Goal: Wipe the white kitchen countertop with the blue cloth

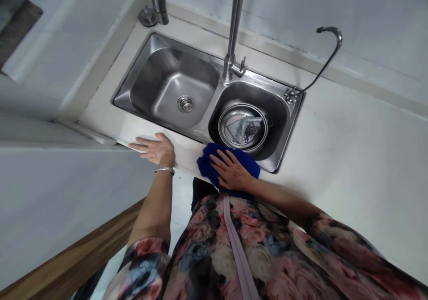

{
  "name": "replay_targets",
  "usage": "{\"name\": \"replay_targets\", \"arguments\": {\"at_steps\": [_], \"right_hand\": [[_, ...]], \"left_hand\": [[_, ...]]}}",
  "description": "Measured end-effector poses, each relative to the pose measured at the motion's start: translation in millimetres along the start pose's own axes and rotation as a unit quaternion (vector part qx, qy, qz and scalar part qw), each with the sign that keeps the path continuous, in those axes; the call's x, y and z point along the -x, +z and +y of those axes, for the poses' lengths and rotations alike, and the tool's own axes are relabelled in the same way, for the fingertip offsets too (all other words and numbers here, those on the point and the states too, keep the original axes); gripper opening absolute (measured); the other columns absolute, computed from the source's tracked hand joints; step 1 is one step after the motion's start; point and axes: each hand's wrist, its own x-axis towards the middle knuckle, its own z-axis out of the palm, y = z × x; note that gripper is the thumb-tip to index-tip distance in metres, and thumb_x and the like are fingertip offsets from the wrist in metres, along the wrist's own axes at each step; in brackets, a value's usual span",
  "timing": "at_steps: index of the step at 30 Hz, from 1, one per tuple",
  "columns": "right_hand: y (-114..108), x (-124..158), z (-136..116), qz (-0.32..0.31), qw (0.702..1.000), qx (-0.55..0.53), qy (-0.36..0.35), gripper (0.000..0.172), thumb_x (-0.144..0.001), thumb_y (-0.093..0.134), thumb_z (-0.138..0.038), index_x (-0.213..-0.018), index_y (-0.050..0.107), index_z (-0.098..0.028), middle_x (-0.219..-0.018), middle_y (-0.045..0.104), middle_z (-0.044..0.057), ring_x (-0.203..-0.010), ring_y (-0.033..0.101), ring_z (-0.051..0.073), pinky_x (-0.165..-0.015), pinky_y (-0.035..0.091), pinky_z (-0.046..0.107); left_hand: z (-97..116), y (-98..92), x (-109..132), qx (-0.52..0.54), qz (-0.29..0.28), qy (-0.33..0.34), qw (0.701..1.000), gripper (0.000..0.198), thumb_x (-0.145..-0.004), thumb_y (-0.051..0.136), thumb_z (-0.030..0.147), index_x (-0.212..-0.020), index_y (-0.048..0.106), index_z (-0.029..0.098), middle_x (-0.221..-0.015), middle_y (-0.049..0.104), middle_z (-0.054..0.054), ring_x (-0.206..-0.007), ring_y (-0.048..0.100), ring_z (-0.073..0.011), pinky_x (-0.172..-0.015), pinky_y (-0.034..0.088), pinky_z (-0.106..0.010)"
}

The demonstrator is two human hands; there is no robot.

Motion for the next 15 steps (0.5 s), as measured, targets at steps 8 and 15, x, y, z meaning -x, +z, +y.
{"name": "replay_targets", "arguments": {"at_steps": [8,15], "right_hand": [[4.7,-91.6,-7.4,0.003,0.999,-0.012,-0.043,0.07,-0.1,0.055,-0.033,-0.164,0.043,-0.006,-0.179,0.027,0.02,-0.166,0.018,0.044,-0.135,0.018,0.066],[12.9,-146.2,-18.7,0.022,1.0,-0.015,-0.015,0.064,-0.101,0.053,-0.03,-0.16,0.049,-0.007,-0.181,0.024,0.016,-0.167,0.017,0.042,-0.135,0.015,0.064]], "left_hand": [[-5.8,6.8,-2.9,0.0,0.01,0.024,1.0,0.087,-0.103,0.046,0.051,-0.171,0.024,0.002,-0.181,0.009,-0.03,-0.149,0.048,-0.0477,-0.125,0.039,-0.065],[-2.2,0.8,-3.1,0.006,0.009,0.007,1.0,0.086,-0.101,0.05,0.049,-0.171,0.027,0.004,-0.181,0.013,-0.027,-0.146,0.051,-0.0463,-0.123,0.043,-0.062]]}}
